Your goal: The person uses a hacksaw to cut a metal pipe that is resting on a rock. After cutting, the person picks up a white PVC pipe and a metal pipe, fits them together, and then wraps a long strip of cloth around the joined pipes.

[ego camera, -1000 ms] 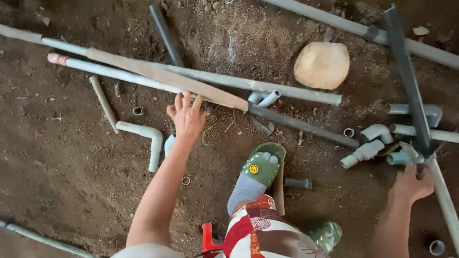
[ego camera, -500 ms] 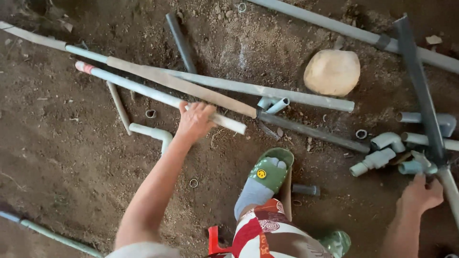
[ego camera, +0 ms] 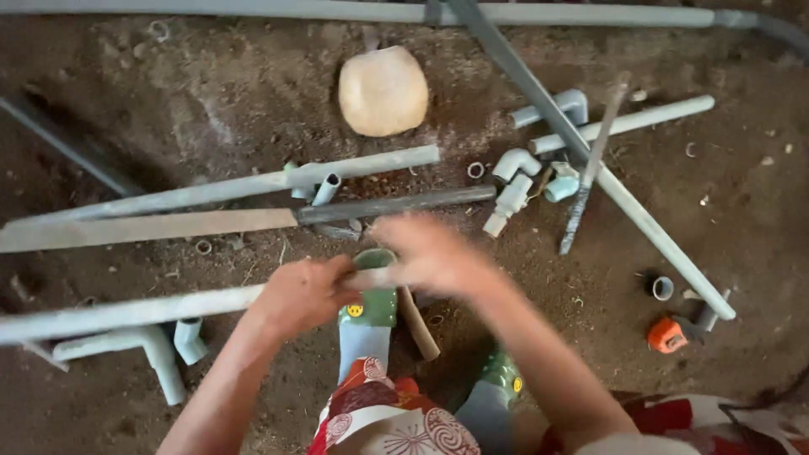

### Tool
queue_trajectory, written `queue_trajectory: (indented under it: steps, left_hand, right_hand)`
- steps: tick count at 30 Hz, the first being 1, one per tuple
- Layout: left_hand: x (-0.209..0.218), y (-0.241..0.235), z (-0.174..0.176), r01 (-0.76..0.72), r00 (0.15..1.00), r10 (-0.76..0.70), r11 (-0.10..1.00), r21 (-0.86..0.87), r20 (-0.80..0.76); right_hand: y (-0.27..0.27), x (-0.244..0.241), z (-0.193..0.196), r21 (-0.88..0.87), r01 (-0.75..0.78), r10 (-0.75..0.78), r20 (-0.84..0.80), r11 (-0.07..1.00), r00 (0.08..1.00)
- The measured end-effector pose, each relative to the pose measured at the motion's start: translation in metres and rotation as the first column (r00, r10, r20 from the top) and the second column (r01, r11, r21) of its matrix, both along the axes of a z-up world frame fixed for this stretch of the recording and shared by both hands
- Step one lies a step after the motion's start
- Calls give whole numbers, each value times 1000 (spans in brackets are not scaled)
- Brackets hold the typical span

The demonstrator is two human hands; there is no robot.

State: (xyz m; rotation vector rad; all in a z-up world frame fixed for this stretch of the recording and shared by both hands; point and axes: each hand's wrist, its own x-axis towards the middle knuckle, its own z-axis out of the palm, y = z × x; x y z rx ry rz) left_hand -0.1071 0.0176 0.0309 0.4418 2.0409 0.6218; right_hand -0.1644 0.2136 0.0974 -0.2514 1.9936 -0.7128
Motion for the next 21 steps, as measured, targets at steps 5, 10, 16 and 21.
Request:
queue_trajectory:
  steps: [5, 10, 16, 21]
  left_hand:
    - [6, 29, -47, 52, 834, 1, 995, 81, -551]
    - [-1, 72, -28, -130, 564, 386, 915, 382, -730]
    - [1, 87, -118, -170, 556, 288, 958, 232, -780]
    - [2, 52, -123, -193, 629, 159, 980, 46, -761]
  right_hand:
    - [1, 51, -58, 148, -90, 86, 32, 985, 996]
    - [55, 42, -78, 352, 82, -15, -189, 932, 982]
    - [117, 12, -30, 174, 703, -614, -375, 689, 695]
    - [149, 9, 28, -548, 762, -857, -515, 345, 18]
